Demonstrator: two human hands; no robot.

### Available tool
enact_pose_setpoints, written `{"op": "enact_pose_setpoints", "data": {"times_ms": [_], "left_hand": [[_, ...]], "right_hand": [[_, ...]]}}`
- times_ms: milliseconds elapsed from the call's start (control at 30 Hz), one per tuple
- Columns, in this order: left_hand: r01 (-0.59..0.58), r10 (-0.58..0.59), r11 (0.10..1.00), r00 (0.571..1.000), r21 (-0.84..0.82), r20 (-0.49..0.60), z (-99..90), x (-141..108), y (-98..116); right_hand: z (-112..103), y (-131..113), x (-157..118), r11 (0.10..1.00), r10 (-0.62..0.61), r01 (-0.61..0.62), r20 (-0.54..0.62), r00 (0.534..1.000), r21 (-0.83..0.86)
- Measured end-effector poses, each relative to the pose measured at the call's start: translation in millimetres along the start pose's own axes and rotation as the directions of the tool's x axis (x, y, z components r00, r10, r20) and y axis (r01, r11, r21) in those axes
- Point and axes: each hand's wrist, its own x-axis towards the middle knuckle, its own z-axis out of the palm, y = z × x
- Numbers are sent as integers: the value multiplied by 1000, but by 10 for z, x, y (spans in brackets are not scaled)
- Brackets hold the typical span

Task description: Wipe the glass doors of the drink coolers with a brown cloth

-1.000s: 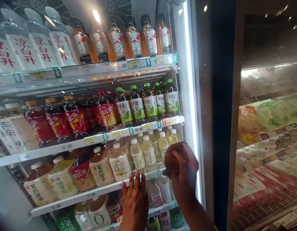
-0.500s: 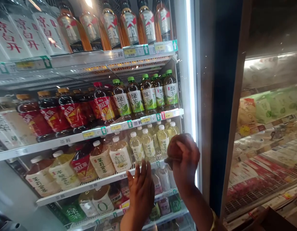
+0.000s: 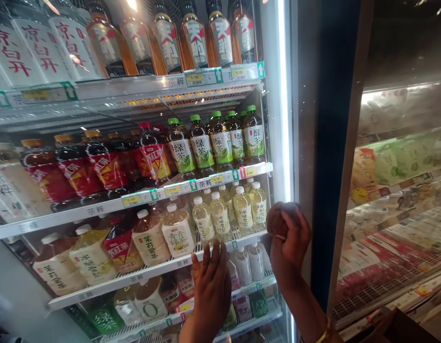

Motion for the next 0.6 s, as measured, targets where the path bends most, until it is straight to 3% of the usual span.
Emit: {"op": "enact_pose_setpoints", "data": {"times_ms": [100,167,233,267,333,367,433,533,600], "left_hand": [[3,-4,1000,1000,-17,-14,-3,46,36],[-9,8,1000,1000,-22,-12,-16,45,21],[-26,26,999,1000,-31,3,-43,29,-12],[-33,33,999,999,-35,11,-61,26,-28],[-40,40,998,999,-39,11,-99,57,-50],[-36,36,999,999,-40,-9,-115,98,-53],[-23,20,999,998,-37,-61,-136,231,-44],[7,-10,999,995,-34,-98,-127,478,-1],[24,-26,999,996,-32,-88,-96,593,38]], "right_hand": [[96,-231,-73,982,-178,175,41,983,69],[76,-239,-340,922,-372,344,161,914,177],[1,-106,-590,880,-463,402,267,845,252],[-42,-11,-650,897,-432,377,276,859,231],[-106,161,-580,969,-240,219,224,945,115],[-115,209,-456,992,-124,116,156,980,56],[-84,198,-124,1000,21,-21,-2,1000,9],[24,1,205,1000,-20,20,-26,999,2],[58,-105,132,987,-159,158,40,987,25]]}}
